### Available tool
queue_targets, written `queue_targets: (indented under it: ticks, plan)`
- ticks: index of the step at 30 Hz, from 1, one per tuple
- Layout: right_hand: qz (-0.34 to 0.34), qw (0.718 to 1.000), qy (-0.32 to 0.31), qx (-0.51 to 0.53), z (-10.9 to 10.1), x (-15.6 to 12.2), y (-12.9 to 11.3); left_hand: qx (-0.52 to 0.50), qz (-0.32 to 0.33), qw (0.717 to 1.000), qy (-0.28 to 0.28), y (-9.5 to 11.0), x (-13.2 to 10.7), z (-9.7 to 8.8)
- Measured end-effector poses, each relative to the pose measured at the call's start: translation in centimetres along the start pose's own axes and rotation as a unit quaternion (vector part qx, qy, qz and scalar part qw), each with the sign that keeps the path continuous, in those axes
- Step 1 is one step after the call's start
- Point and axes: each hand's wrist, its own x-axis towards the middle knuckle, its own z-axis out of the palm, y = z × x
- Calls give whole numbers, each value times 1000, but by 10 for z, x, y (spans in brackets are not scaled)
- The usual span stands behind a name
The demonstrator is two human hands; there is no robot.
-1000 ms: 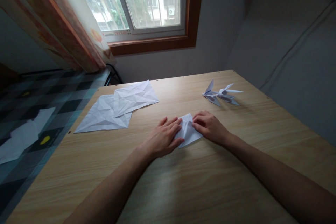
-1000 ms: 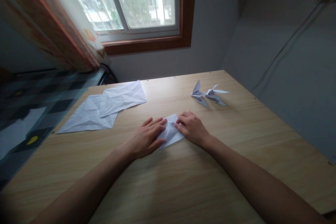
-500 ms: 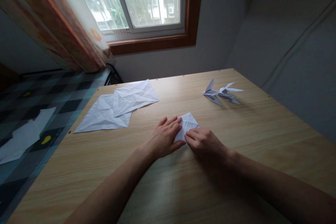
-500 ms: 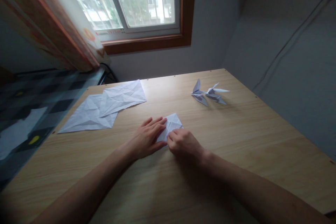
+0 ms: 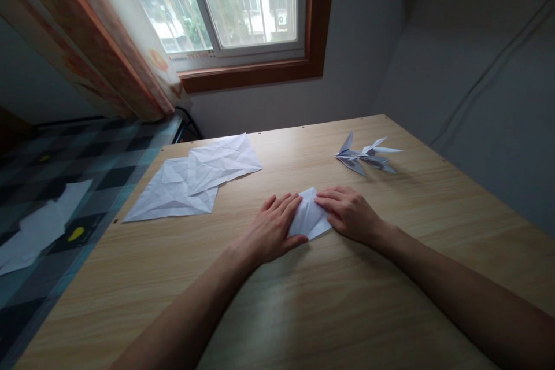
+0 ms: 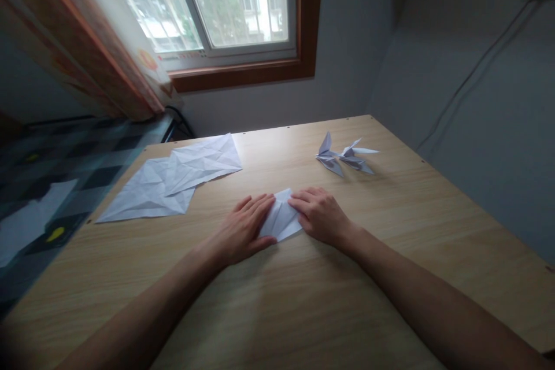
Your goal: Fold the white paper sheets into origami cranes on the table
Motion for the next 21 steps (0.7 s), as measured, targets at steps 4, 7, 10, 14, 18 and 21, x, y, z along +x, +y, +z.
queue_targets:
  ticks: [4, 7, 10, 14, 18, 21]
  plan:
    - [6, 991, 21, 130, 0, 1, -6, -13, 5, 1000, 20, -5, 0, 6]
    - [-19, 991, 25, 132, -1, 2, -3, -33, 8, 999, 37, -8, 0, 9]
    - [-76, 994, 21, 70, -1, 1, 5, -61, 4, 996, 68, -10, -1, 8]
    - [-90, 995, -32, 27, -9, -1, 12, -65, 20, 993, 98, -12, -2, 3]
    - [-58, 992, -100, 51, -24, -2, 10, -49, 64, 992, 100, -11, -1, 1]
    - [-43, 989, -123, 72, -32, 0, 9, -48, 82, 989, 117, -11, 0, 2]
